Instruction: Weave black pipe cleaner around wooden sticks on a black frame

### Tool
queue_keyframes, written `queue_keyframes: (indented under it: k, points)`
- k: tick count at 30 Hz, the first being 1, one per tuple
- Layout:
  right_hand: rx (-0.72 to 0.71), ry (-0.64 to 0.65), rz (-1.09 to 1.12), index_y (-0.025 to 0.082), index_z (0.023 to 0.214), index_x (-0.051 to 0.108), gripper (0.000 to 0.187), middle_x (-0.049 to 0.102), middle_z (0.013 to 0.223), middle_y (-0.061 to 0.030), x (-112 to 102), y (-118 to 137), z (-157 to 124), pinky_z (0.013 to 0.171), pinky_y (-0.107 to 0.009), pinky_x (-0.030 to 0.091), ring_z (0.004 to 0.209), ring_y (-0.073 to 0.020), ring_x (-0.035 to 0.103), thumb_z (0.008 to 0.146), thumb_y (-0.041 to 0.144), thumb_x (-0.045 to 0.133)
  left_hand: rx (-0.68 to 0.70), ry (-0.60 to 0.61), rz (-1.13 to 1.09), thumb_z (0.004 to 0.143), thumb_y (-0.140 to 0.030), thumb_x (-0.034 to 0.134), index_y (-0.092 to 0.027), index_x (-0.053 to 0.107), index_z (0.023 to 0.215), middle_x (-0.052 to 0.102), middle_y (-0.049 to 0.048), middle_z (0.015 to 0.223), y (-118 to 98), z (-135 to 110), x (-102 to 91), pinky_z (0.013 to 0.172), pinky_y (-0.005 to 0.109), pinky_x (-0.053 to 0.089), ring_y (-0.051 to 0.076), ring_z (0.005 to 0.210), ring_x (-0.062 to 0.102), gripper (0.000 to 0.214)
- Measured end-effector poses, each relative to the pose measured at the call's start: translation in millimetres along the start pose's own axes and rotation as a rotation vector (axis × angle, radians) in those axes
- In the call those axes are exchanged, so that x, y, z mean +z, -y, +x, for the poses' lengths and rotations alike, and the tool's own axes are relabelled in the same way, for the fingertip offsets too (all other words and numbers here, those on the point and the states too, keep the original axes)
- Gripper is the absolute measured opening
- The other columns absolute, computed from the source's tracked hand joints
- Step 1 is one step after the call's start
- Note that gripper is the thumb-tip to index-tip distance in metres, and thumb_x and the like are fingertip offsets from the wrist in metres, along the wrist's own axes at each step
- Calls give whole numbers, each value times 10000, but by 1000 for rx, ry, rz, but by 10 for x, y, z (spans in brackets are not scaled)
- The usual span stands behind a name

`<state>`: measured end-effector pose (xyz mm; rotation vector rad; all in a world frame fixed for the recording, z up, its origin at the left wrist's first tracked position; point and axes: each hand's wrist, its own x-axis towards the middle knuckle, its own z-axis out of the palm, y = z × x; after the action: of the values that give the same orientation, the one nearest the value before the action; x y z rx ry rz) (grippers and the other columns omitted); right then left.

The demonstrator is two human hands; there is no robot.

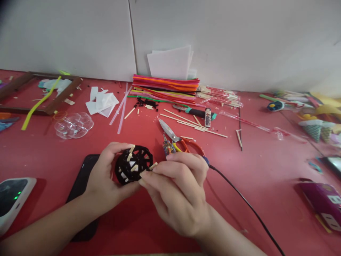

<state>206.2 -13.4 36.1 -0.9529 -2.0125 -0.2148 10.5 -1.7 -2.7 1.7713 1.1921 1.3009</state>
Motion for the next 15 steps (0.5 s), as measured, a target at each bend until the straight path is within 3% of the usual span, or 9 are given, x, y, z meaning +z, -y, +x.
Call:
queue_keyframes:
  k: [6,15]
  points:
    - [-6,-13,-18,277,989,722,200,665,845,8,-17,2,-16,798,-402,502,938,-209,597,878,122,783,-1,-17,-50,749,-308,890,-296,538,1265,610,36,1135,26,-11,14,853,379,562,216,959,679,625]
    - [-37,36,37,230,969,737,167,777,940,4,-26,-22,26,856,-389,522,935,-191,649,873,96,760,22,-10,-4,776,-346,877,-293,532,1273,607,37,1153,0,-17,-4,869,369,552,213,992,665,607]
